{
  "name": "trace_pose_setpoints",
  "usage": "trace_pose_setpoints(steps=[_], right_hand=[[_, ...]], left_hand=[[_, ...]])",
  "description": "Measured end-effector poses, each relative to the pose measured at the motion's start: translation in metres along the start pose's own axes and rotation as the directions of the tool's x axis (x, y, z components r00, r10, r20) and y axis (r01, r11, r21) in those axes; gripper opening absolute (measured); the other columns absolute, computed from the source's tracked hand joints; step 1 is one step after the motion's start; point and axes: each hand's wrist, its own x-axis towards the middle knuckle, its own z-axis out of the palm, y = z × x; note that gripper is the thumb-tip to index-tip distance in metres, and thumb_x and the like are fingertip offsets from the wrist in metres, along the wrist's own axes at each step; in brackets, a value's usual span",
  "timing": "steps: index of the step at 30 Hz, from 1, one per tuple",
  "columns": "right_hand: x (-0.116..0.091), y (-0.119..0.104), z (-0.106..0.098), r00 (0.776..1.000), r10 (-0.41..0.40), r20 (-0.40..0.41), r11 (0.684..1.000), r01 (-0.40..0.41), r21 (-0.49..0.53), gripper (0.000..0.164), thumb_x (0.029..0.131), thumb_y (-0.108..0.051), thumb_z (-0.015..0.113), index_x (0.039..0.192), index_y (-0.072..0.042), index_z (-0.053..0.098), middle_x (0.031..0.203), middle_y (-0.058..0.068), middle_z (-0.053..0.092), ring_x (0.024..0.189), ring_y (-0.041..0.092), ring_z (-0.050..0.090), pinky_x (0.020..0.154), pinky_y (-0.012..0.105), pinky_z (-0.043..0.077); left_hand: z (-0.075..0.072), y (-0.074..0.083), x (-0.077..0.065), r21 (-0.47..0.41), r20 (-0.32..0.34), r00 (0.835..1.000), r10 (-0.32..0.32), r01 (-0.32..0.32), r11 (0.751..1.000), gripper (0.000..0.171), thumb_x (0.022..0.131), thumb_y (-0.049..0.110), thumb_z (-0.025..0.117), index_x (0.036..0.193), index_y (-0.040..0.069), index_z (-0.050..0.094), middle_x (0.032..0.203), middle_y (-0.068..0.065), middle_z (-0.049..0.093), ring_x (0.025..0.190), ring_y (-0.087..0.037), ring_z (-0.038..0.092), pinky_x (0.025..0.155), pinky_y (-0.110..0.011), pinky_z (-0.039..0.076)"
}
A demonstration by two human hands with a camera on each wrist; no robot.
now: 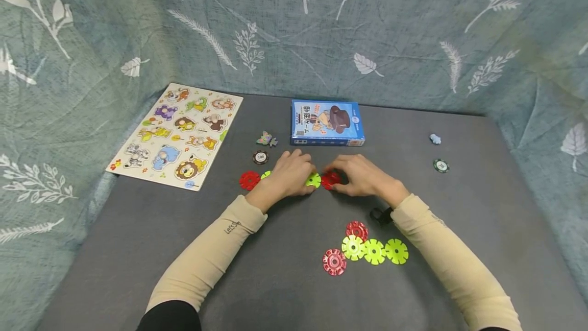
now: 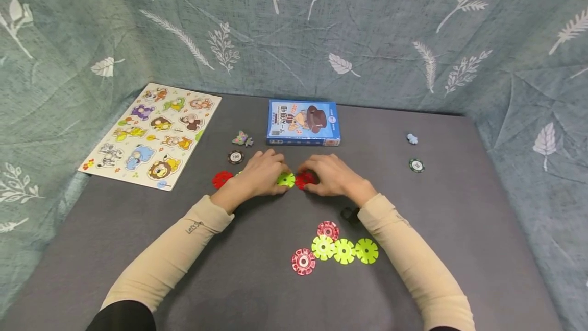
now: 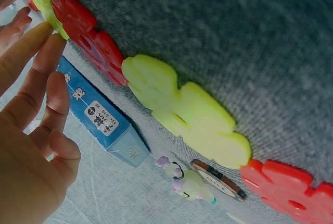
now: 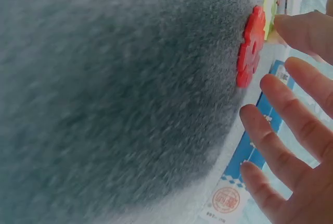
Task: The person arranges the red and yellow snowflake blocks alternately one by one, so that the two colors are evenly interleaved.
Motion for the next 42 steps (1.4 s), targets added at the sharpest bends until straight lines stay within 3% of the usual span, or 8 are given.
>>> trace_pose_setpoints(steps=[8,15,31,37,42], right_hand=[[-0.025,0.004,-0.002,1.0,0.017,-0.017,0.998,-0.018,-0.057,0.041,0.083,-0.03,0.073,0.119,-0.013,0.067,0.109,0.003,0.068,0.099,0.02,0.062,0.091,0.047,0.046],[-0.051,0.005,-0.003,1.0,0.011,-0.018,0.997,-0.012,-0.07,0.041,0.082,-0.03,0.074,0.119,-0.014,0.067,0.113,0.003,0.068,0.105,0.023,0.062,0.092,0.048,0.046],[-0.106,-0.001,0.005,0.998,0.064,-0.029,0.996,-0.066,-0.064,0.043,0.079,-0.032,0.075,0.118,-0.018,0.067,0.114,0.0,0.066,0.103,0.019,0.062,0.088,0.044,0.05],[-0.126,0.0,0.009,0.996,0.031,-0.079,0.995,-0.039,-0.096,0.046,0.073,-0.038,0.08,0.113,-0.018,0.069,0.109,-0.003,0.065,0.096,0.015,0.062,0.081,0.04,0.051],[-0.142,-0.001,0.012,0.997,0.064,-0.054,0.992,-0.069,-0.107,0.05,0.067,-0.04,0.082,0.112,-0.021,0.069,0.108,-0.007,0.061,0.093,0.013,0.06,0.079,0.039,0.05]], left_hand=[[0.001,0.0,0.001,-0.007,-0.002,1.0,0.007,-0.007,1.0,0.037,0.083,0.045,0.07,0.11,0.019,0.073,0.102,0.0,0.063,0.089,-0.021,0.05,0.071,-0.033,0.034],[0.002,0.0,0.001,-0.017,0.002,1.0,0.0,0.0,1.0,0.036,0.083,0.044,0.07,0.109,0.019,0.073,0.1,0.0,0.063,0.087,-0.02,0.048,0.069,-0.032,0.031],[0.001,0.0,0.001,-0.012,-0.004,1.0,0.001,-0.001,1.0,0.039,0.083,0.044,0.071,0.112,0.018,0.072,0.102,0.0,0.063,0.088,-0.02,0.048,0.069,-0.032,0.032],[0.001,0.001,0.001,-0.018,-0.004,1.0,-0.006,0.006,1.0,0.039,0.083,0.043,0.071,0.112,0.018,0.072,0.102,0.0,0.063,0.088,-0.021,0.048,0.069,-0.033,0.031],[0.001,0.001,0.001,-0.02,0.0,1.0,-0.009,0.009,1.0,0.038,0.083,0.042,0.071,0.112,0.017,0.072,0.102,-0.001,0.063,0.089,-0.021,0.048,0.07,-0.033,0.032]])
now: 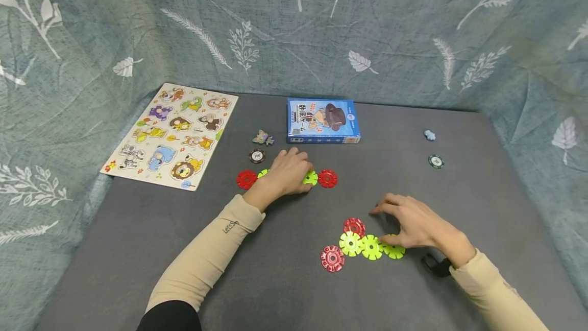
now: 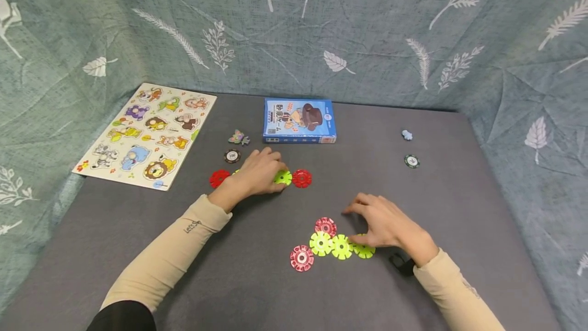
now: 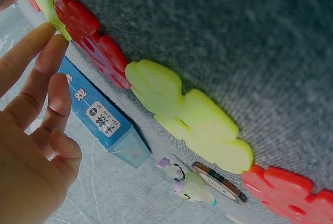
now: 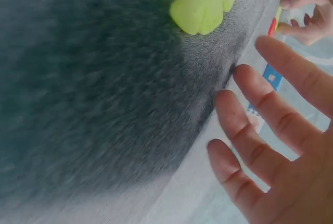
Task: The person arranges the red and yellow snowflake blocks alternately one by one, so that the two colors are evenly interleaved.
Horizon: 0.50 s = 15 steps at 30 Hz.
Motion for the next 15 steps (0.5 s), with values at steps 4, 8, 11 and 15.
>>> trace_pose_setpoints(steps=[4,8,11,15], right_hand=[[-0.011,-0.003,0.001,0.999,0.034,0.035,0.999,-0.034,0.003,0.052,0.062,-0.036,0.082,0.111,-0.023,0.069,0.105,-0.009,0.058,0.09,0.01,0.057,0.078,0.037,0.049],[-0.021,-0.008,0.001,0.997,0.054,0.048,0.998,-0.054,0.007,0.053,0.059,-0.037,0.083,0.109,-0.025,0.068,0.103,-0.011,0.055,0.088,0.007,0.054,0.077,0.035,0.048],[-0.025,-0.012,0.001,0.998,0.055,0.043,0.998,-0.055,-0.002,0.053,0.058,-0.038,0.084,0.107,-0.026,0.066,0.101,-0.013,0.054,0.086,0.006,0.053,0.076,0.033,0.048],[-0.027,-0.015,0.004,0.999,0.029,0.026,0.999,-0.028,-0.031,0.053,0.055,-0.034,0.084,0.103,-0.024,0.066,0.1,-0.012,0.053,0.086,0.009,0.055,0.075,0.035,0.049]], left_hand=[[0.0,0.0,0.0,0.005,0.007,1.0,-0.002,0.002,1.0,0.038,0.083,0.043,0.071,0.112,0.017,0.072,0.101,-0.001,0.063,0.089,-0.021,0.048,0.07,-0.033,0.033],[0.0,0.0,0.0,0.005,0.007,1.0,0.0,0.0,1.0,0.038,0.083,0.043,0.071,0.111,0.017,0.072,0.101,-0.001,0.063,0.088,-0.02,0.048,0.069,-0.033,0.032],[0.0,-0.001,0.0,0.005,0.004,1.0,0.0,0.0,1.0,0.038,0.083,0.043,0.071,0.111,0.017,0.072,0.101,-0.001,0.063,0.088,-0.02,0.048,0.069,-0.032,0.032],[0.0,-0.001,-0.001,0.004,0.003,1.0,0.0,0.0,1.0,0.039,0.083,0.043,0.071,0.112,0.018,0.072,0.102,-0.001,0.063,0.088,-0.02,0.048,0.069,-0.032,0.031]])
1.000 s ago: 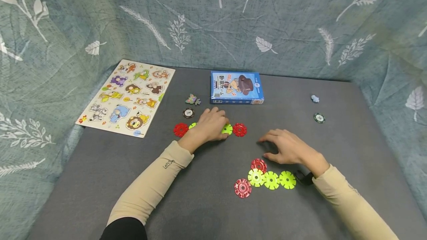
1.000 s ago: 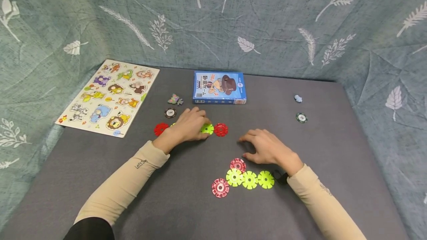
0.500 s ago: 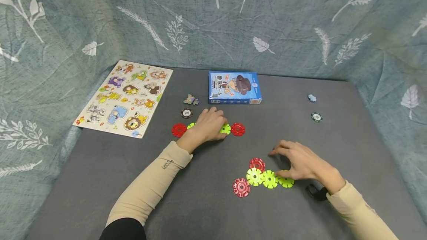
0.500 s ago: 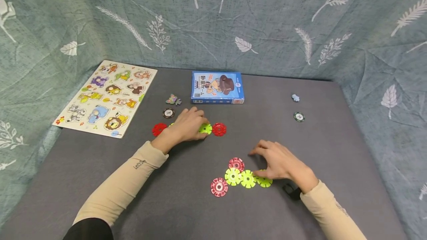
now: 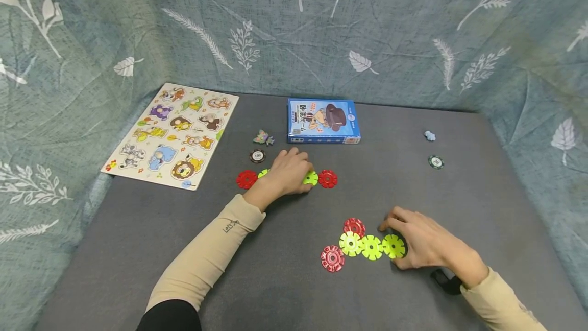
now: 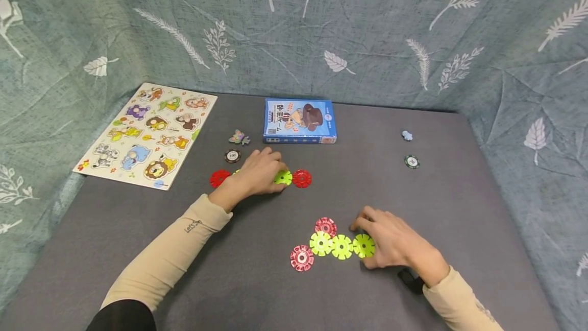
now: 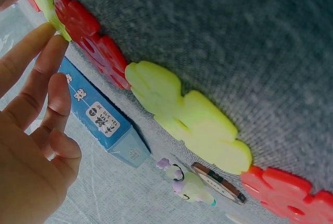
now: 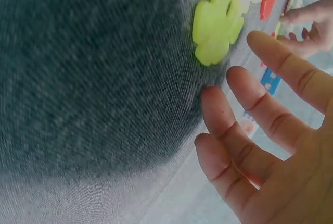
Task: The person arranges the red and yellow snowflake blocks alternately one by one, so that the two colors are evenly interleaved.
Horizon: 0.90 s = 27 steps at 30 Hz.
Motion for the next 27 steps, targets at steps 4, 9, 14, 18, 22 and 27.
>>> trace_pose_setpoints(steps=[4,9,14,18,22,27], right_hand=[[-0.0016,-0.0031,0.0021,1.0,-0.014,0.007,1.0,0.014,-0.013,0.047,0.056,-0.031,0.084,0.098,-0.023,0.065,0.097,-0.012,0.053,0.081,0.008,0.053,0.073,0.034,0.049],[-0.0031,-0.0066,0.0037,0.999,-0.011,0.033,1.0,0.011,0.007,0.04,0.057,-0.027,0.083,0.093,-0.024,0.065,0.094,-0.013,0.053,0.072,0.002,0.047,0.065,0.027,0.046],[-0.0029,-0.0085,0.0044,1.0,-0.007,0.027,1.0,0.007,0.021,0.039,0.057,-0.024,0.081,0.092,-0.023,0.064,0.092,-0.012,0.053,0.069,0.001,0.045,0.062,0.023,0.042],[-0.0021,-0.0086,0.0056,1.0,-0.006,0.022,1.0,0.005,0.024,0.04,0.056,-0.024,0.08,0.093,-0.02,0.064,0.091,-0.011,0.054,0.068,0.001,0.044,0.06,0.022,0.041],[-0.0015,-0.0082,0.0072,1.0,0.003,0.023,1.0,-0.004,0.026,0.04,0.056,-0.024,0.079,0.092,-0.019,0.063,0.089,-0.01,0.053,0.066,0.0,0.042,0.058,0.02,0.039],[-0.0011,-0.0079,0.0084,1.0,-0.003,0.007,1.0,0.003,0.027,0.039,0.055,-0.024,0.079,0.091,-0.018,0.063,0.087,-0.011,0.052,0.064,-0.001,0.041,0.057,0.019,0.039]], left_hand=[[0.0007,0.0003,-0.0004,0.0,-0.005,1.0,0.01,-0.01,1.0,0.038,0.083,0.043,0.071,0.112,0.018,0.072,0.102,-0.001,0.063,0.088,-0.021,0.049,0.069,-0.032,0.032],[0.0012,0.0,-0.0005,0.004,-0.007,1.0,0.012,-0.012,1.0,0.038,0.083,0.043,0.07,0.112,0.018,0.072,0.101,-0.001,0.063,0.088,-0.02,0.049,0.069,-0.032,0.033],[0.0003,-0.0002,-0.0001,0.002,-0.003,1.0,0.004,-0.004,1.0,0.038,0.084,0.042,0.07,0.112,0.017,0.072,0.102,-0.001,0.063,0.088,-0.02,0.048,0.07,-0.032,0.033],[-0.0009,-0.0001,-0.0003,-0.004,0.0,1.0,0.006,-0.006,1.0,0.038,0.084,0.042,0.07,0.111,0.017,0.072,0.102,-0.001,0.063,0.089,-0.021,0.049,0.07,-0.033,0.034],[-0.0017,0.0001,-0.0007,-0.003,-0.002,1.0,0.005,-0.005,1.0,0.037,0.083,0.042,0.071,0.11,0.016,0.073,0.102,-0.001,0.064,0.089,-0.021,0.05,0.07,-0.033,0.035],[-0.002,-0.0001,0.0002,-0.005,0.007,1.0,0.003,-0.003,1.0,0.038,0.083,0.042,0.071,0.11,0.016,0.072,0.102,-0.001,0.064,0.089,-0.021,0.049,0.071,-0.033,0.034]])
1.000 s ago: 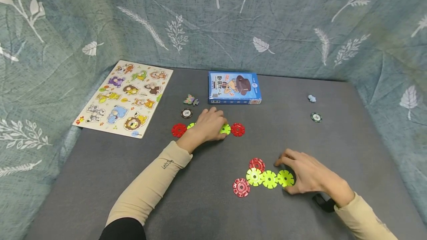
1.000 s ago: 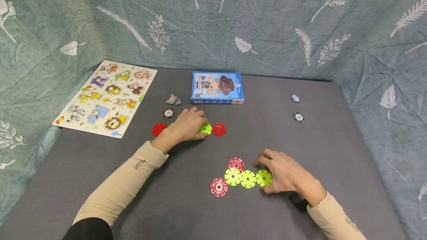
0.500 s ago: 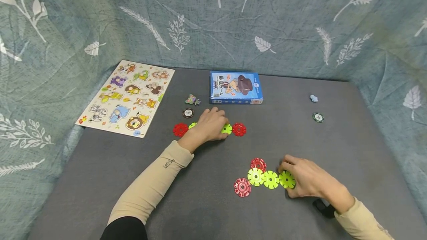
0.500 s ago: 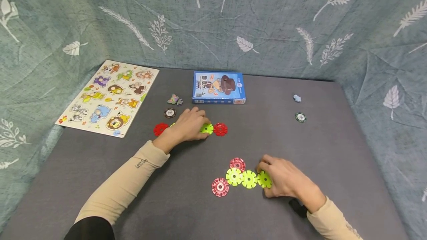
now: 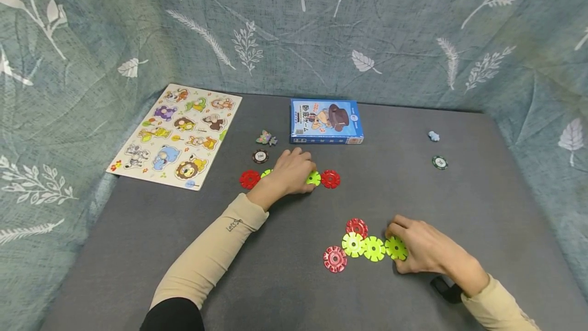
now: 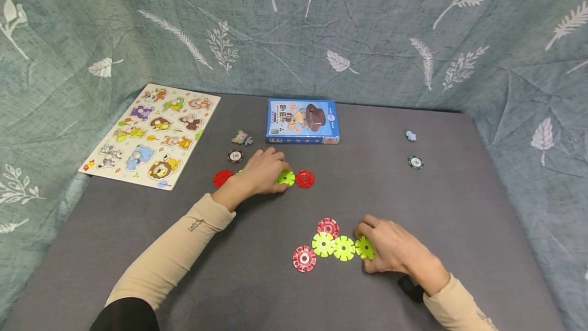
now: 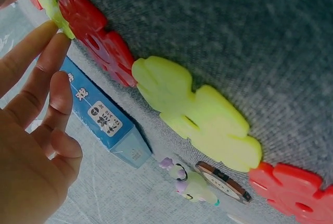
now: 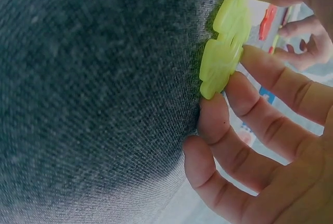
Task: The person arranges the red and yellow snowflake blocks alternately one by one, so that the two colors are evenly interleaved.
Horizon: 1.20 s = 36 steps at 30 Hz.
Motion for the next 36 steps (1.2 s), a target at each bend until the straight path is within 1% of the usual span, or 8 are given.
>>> trace_pose_setpoints(steps=[5,11,15,18,21,24,31,36], right_hand=[[-0.001,0.0,0.0,1.0,-0.01,-0.019,1.0,0.01,-0.002,0.039,0.055,-0.024,0.079,0.09,-0.018,0.063,0.086,-0.011,0.053,0.064,-0.001,0.042,0.057,0.018,0.039],[-0.003,0.0,-0.002,1.0,-0.005,-0.006,1.0,0.005,0.017,0.038,0.057,-0.022,0.078,0.092,-0.017,0.064,0.086,-0.011,0.053,0.063,-0.003,0.041,0.056,0.017,0.039],[-0.004,0.0,-0.003,1.0,0.007,0.0,1.0,-0.007,0.025,0.038,0.057,-0.022,0.079,0.092,-0.017,0.064,0.087,-0.011,0.053,0.064,-0.003,0.042,0.056,0.017,0.04],[-0.005,0.001,-0.002,1.0,0.011,0.0,1.0,-0.011,0.027,0.038,0.057,-0.022,0.079,0.092,-0.017,0.064,0.087,-0.011,0.054,0.064,-0.002,0.042,0.057,0.017,0.04],[-0.005,0.001,-0.002,1.0,0.015,0.0,0.999,-0.015,0.031,0.038,0.058,-0.022,0.079,0.093,-0.018,0.064,0.088,-0.011,0.054,0.065,-0.002,0.042,0.057,0.017,0.04],[-0.005,0.001,-0.002,1.0,0.015,-0.005,0.999,-0.015,0.031,0.038,0.058,-0.022,0.079,0.093,-0.018,0.064,0.089,-0.011,0.054,0.065,-0.002,0.043,0.057,0.018,0.04],[-0.003,0.002,0.002,0.999,-0.004,-0.039,1.0,0.005,0.019,0.039,0.056,-0.023,0.078,0.091,-0.019,0.064,0.088,-0.012,0.053,0.065,-0.002,0.042,0.057,0.017,0.04],[-0.005,0.004,0.0,1.0,0.005,-0.029,1.0,-0.005,0.022,0.038,0.057,-0.022,0.078,0.092,-0.018,0.064,0.089,-0.011,0.054,0.066,-0.002,0.044,0.059,0.018,0.041]], left_hand=[[-0.001,0.0,0.002,0.008,-0.005,1.0,0.011,-0.011,1.0,0.036,0.081,0.042,0.073,0.107,0.016,0.073,0.099,-0.001,0.063,0.087,-0.021,0.049,0.07,-0.032,0.032],[-0.003,-0.002,0.005,0.013,-0.014,0.999,0.038,-0.038,0.999,0.034,0.079,0.041,0.073,0.103,0.016,0.073,0.094,0.0,0.062,0.085,-0.021,0.049,0.068,-0.033,0.032],[-0.004,-0.003,0.007,0.012,0.002,0.999,0.042,-0.042,0.999,0.036,0.079,0.045,0.072,0.103,0.018,0.073,0.096,0.0,0.062,0.086,-0.02,0.049,0.069,-0.033,0.032],[-0.006,-0.002,0.008,0.01,0.008,0.999,0.034,-0.034,0.999,0.041,0.08,0.049,0.071,0.109,0.02,0.072,0.102,0.0,0.064,0.091,-0.021,0.051,0.073,-0.035,0.036],[-0.008,0.002,0.01,0.003,0.005,1.0,0.03,-0.03,1.0,0.045,0.082,0.051,0.069,0.115,0.021,0.07,0.11,0.0,0.064,0.1,-0.022,0.052,0.08,-0.037,0.039],[-0.008,0.008,0.014,0.001,0.004,0.999,0.046,-0.046,0.999,0.046,0.083,0.051,0.068,0.116,0.02,0.07,0.114,-0.001,0.065,0.104,-0.023,0.052,0.084,-0.039,0.04],[-0.002,0.025,0.024,0.041,0.008,0.998,0.07,-0.07,0.997,0.044,0.085,0.052,0.066,0.115,0.02,0.071,0.11,0.0,0.065,0.097,-0.02,0.05,0.08,-0.036,0.038],[0.002,0.029,0.027,0.079,0.008,0.997,0.079,-0.08,0.994,0.039,0.086,0.05,0.065,0.113,0.023,0.071,0.107,0.001,0.064,0.095,-0.02,0.05,0.078,-0.034,0.037]])
